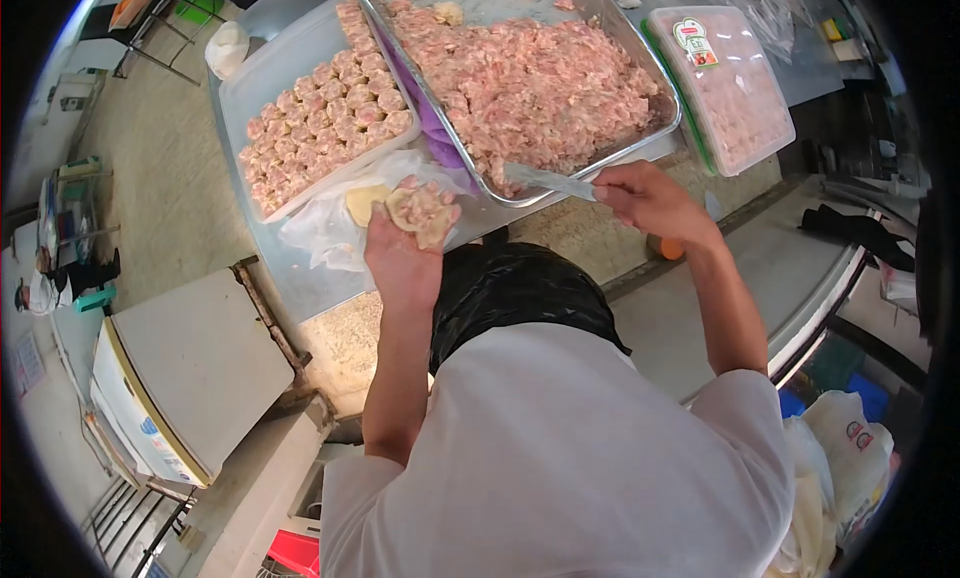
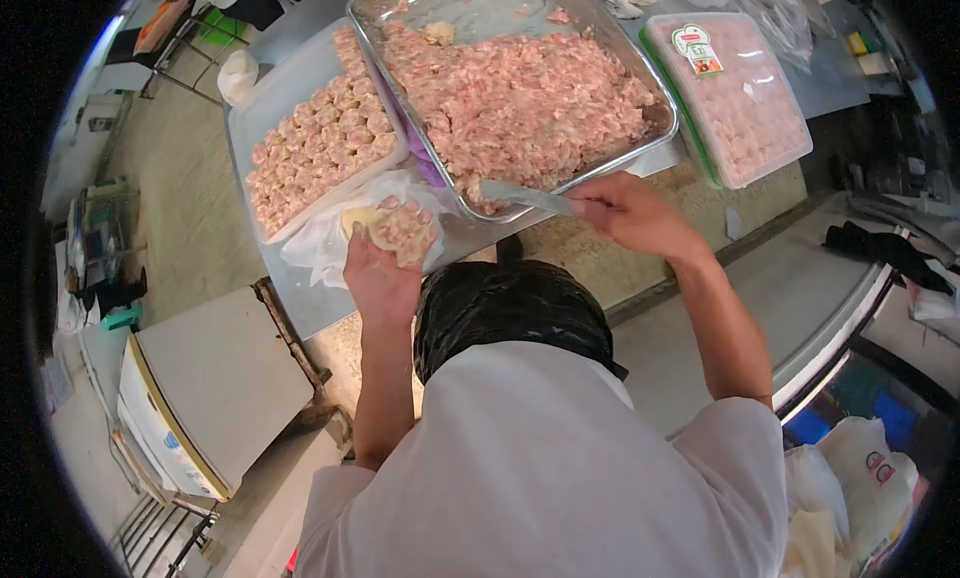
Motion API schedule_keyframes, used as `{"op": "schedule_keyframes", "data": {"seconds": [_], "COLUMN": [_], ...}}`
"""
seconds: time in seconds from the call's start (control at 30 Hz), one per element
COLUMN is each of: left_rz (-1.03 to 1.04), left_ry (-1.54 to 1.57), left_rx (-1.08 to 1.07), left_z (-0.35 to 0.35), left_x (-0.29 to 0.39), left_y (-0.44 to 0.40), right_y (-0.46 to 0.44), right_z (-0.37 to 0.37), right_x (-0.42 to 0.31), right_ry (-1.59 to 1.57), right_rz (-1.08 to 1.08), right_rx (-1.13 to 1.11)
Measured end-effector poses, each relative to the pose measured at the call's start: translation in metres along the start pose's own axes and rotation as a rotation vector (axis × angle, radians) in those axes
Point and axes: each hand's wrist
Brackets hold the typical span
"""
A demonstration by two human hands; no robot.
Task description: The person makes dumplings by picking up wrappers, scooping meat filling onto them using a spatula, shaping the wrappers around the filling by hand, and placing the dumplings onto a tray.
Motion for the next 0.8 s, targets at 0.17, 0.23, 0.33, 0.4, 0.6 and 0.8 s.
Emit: {"op": "schedule_keyframes", "data": {"seconds": [0.17, 0.23, 0.33, 0.4, 0.6, 0.8], "left_rz": [-0.009, -0.009, 0.017, 0.073, 0.017, 0.076], "left_ry": [0.086, 0.121, 0.146, 0.139, 0.141, 0.159], "left_rx": [-0.047, -0.073, -0.079, -0.082, 0.078, 0.13], "left_z": [0.027, 0.038, 0.055, 0.065, 0.063, 0.077], "left_x": [-0.009, -0.014, -0.018, -0.016, -0.014, -0.01], "left_y": [-0.012, -0.018, -0.022, -0.023, -0.029, -0.021], "right_y": [0.02, 0.019, 0.018, 0.019, 0.031, 0.016], "right_z": [0.022, 0.048, 0.079, 0.086, 0.074, 0.086], "right_x": [-0.003, 0.002, 0.005, 0.011, -0.006, -0.003], "right_ry": [-0.336, -0.225, 0.083, 0.062, 0.064, 0.144], "right_rz": [0.014, -0.236, -0.551, -0.495, -0.419, -0.545], "right_rx": [-0.022, 0.093, 0.319, 0.333, 0.363, 0.396]}}
Point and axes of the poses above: each hand's wrist, its own y-axis away from the middle knuckle, its own z-axis out of the palm, x = y × z, and after that the axes turned 11 degrees about -y, right-handed
